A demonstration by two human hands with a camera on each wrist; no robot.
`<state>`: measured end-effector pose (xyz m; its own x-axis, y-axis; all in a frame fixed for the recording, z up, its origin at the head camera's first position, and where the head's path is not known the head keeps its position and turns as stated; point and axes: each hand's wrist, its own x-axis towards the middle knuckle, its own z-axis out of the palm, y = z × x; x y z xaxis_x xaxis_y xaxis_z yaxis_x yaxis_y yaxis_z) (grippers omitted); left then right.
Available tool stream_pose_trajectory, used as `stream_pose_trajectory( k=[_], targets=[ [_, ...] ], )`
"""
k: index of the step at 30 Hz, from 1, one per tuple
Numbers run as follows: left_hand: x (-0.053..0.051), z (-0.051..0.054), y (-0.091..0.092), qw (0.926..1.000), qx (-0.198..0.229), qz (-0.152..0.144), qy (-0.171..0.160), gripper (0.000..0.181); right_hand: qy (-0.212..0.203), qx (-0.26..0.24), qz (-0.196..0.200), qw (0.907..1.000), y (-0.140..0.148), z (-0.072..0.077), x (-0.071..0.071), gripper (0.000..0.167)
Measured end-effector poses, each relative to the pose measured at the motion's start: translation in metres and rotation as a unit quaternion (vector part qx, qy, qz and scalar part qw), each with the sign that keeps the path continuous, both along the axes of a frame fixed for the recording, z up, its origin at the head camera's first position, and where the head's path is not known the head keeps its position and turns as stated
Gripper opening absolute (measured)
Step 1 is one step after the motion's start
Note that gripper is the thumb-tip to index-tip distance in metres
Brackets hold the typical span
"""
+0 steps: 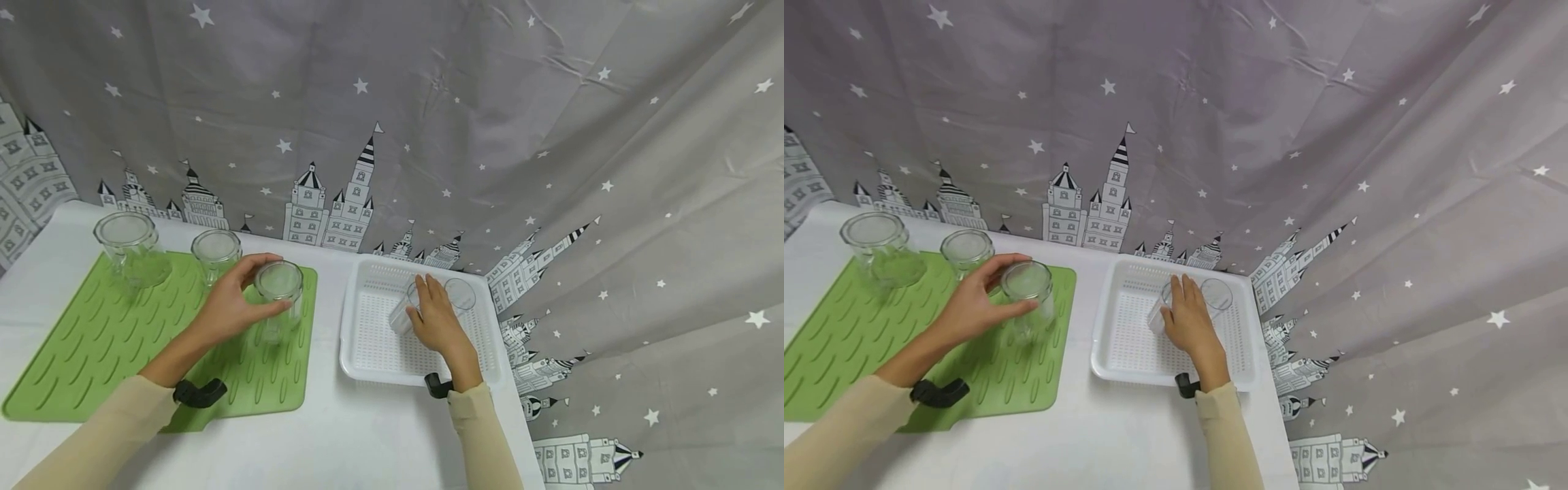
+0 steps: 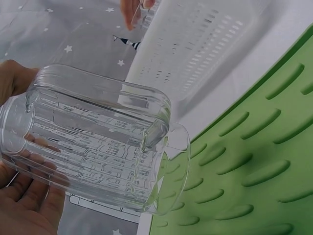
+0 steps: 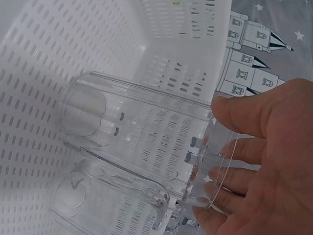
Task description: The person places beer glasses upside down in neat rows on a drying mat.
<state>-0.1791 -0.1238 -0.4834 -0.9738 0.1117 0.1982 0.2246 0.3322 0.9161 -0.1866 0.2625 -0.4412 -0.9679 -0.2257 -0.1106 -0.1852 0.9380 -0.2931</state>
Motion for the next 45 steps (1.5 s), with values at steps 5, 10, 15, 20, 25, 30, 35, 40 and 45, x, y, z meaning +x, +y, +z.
stream_pose_trajectory(
  k=[5, 10, 15, 20, 25, 30, 35, 40, 45],
  targets=[
    [-0.012, 0.001, 0.004, 1.0, 0.001, -0.005, -0.004, 0.078, 0.001, 0.0, -0.003, 1.0, 0.0, 0.001, 0.0, 0.07],
    [-0.021, -0.002, 0.004, 0.9999, 0.002, -0.012, -0.01, 0.079, 0.005, 0.0, -0.005, 1.0, -0.001, -0.002, 0.0, 0.07],
    [-0.028, -0.004, 0.004, 0.9998, 0.001, -0.018, -0.008, 0.08, 0.006, 0.002, -0.005, 1.0, 0.0, -0.002, 0.0, 0.07],
    [-0.035, -0.007, 0.005, 0.9999, -0.002, -0.015, -0.002, 0.08, 0.008, 0.0, -0.006, 1.0, 0.001, -0.002, 0.0, 0.069],
    [-0.043, -0.01, 0.007, 0.9999, -0.003, -0.014, -0.007, 0.08, 0.011, 0.0, -0.007, 0.9999, 0.002, 0.0, 0.0, 0.069],
    [-0.051, -0.015, 0.009, 0.9999, -0.003, -0.012, -0.007, 0.081, 0.014, -0.001, -0.006, 0.9999, 0.001, 0.0, 0.0, 0.069],
    [-0.057, -0.021, 0.011, 0.9999, -0.004, -0.013, -0.002, 0.082, 0.015, 0.001, -0.002, 0.9999, -0.001, 0.0, 0.001, 0.069],
    [-0.06, -0.024, 0.012, 0.9999, -0.004, -0.013, 0.005, 0.081, 0.018, -0.002, 0.003, 0.9998, -0.001, 0.001, 0.001, 0.068],
    [-0.063, -0.024, 0.013, 0.9999, -0.006, -0.015, 0.003, 0.081, 0.018, -0.002, 0.002, 0.9998, -0.001, 0.0, 0.001, 0.068]
  ],
)
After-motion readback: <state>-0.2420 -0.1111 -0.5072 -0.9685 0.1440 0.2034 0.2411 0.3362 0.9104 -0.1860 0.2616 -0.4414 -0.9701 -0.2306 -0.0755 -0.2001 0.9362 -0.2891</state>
